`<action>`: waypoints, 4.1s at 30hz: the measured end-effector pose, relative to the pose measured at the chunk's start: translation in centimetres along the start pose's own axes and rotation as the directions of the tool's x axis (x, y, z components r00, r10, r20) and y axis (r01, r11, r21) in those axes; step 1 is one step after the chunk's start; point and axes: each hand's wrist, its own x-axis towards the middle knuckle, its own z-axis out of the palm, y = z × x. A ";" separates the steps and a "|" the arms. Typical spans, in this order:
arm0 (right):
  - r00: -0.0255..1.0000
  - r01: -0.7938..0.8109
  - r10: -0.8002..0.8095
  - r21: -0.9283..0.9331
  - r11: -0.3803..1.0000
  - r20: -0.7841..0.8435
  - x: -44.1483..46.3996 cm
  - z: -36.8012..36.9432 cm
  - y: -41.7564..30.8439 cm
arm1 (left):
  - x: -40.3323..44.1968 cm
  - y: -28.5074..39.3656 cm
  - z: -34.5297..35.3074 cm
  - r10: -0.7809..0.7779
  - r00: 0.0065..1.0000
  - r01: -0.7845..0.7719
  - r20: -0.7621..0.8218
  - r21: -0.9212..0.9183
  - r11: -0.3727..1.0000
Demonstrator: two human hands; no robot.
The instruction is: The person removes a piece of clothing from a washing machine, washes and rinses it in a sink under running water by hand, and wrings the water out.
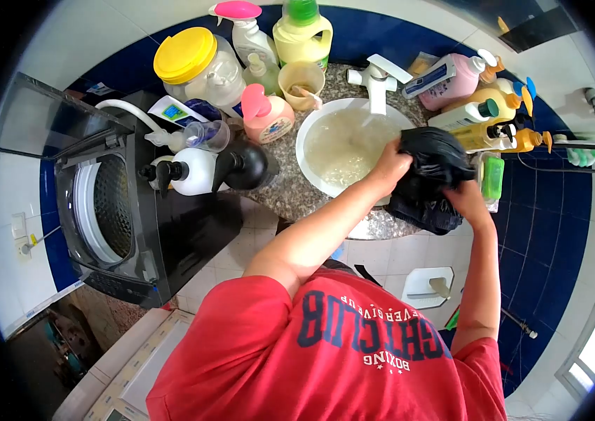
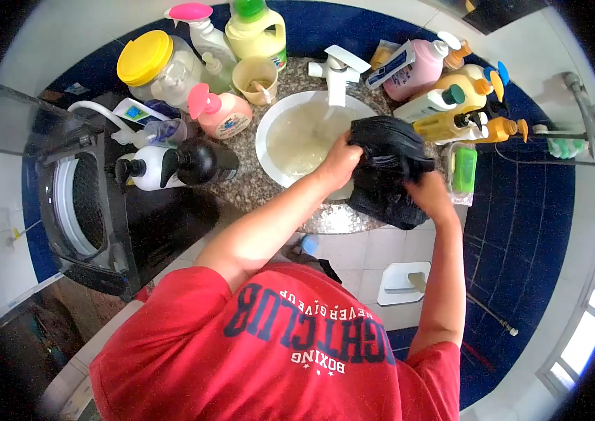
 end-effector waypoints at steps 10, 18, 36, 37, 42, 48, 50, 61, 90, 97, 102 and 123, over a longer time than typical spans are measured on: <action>0.765 0.481 -0.587 -0.371 0.794 -0.266 12.7 0.9 -10.0 | -2.6 -2.6 -5.6 -0.305 0.952 0.303 -0.021 -0.078 0.950; 0.842 0.377 -0.520 -0.529 0.760 -0.146 14.7 4.7 -7.5 | -3.7 1.1 -1.9 -0.228 0.968 0.205 0.106 0.197 0.959; 0.905 -0.336 0.064 0.617 0.711 0.420 4.3 6.0 0.4 | -5.7 3.4 0.4 -0.102 0.965 0.044 0.242 0.236 0.971; 0.903 -0.396 0.171 0.610 0.687 0.394 3.7 5.7 -0.2 | -5.9 3.8 -0.1 -0.170 0.955 0.090 0.243 0.310 0.946; 0.874 -0.484 0.361 0.653 0.582 0.326 2.0 6.1 1.8 | -6.9 1.3 -1.4 -0.074 0.977 -0.004 0.200 0.363 0.932; 0.725 -0.363 0.677 0.906 0.219 0.126 0.1 5.3 1.1 | -7.7 0.1 -5.3 -0.529 0.828 0.551 -0.187 0.092 0.829; 0.740 -0.286 0.670 0.930 0.230 0.061 -0.5 5.7 2.6 | -8.0 -1.7 -6.1 -0.539 0.828 0.560 -0.154 0.186 0.807; 0.785 -0.142 0.506 0.691 0.708 -0.358 -2.2 6.8 4.9 | -2.4 -6.3 -2.4 -0.429 0.898 0.298 -0.100 0.856 0.423; 0.900 -0.190 0.384 0.979 -0.078 0.205 -0.8 10.1 -6.7 | -2.7 0.2 -5.9 -0.528 0.842 0.382 -0.106 -0.574 0.724; 0.972 -0.193 0.022 0.847 -0.495 0.235 2.7 12.3 -4.6 | -1.7 2.0 -4.6 -0.435 0.900 0.416 0.036 -0.372 0.830; 0.998 0.043 0.029 0.968 0.247 -0.052 4.0 13.2 -2.6 | -0.5 1.7 -4.6 -0.334 0.935 0.355 0.121 -0.290 0.889; 0.946 -0.048 0.324 0.997 0.065 0.025 -0.8 9.3 -2.1 | 0.2 2.9 -8.4 -0.469 0.852 0.508 0.234 -0.151 0.848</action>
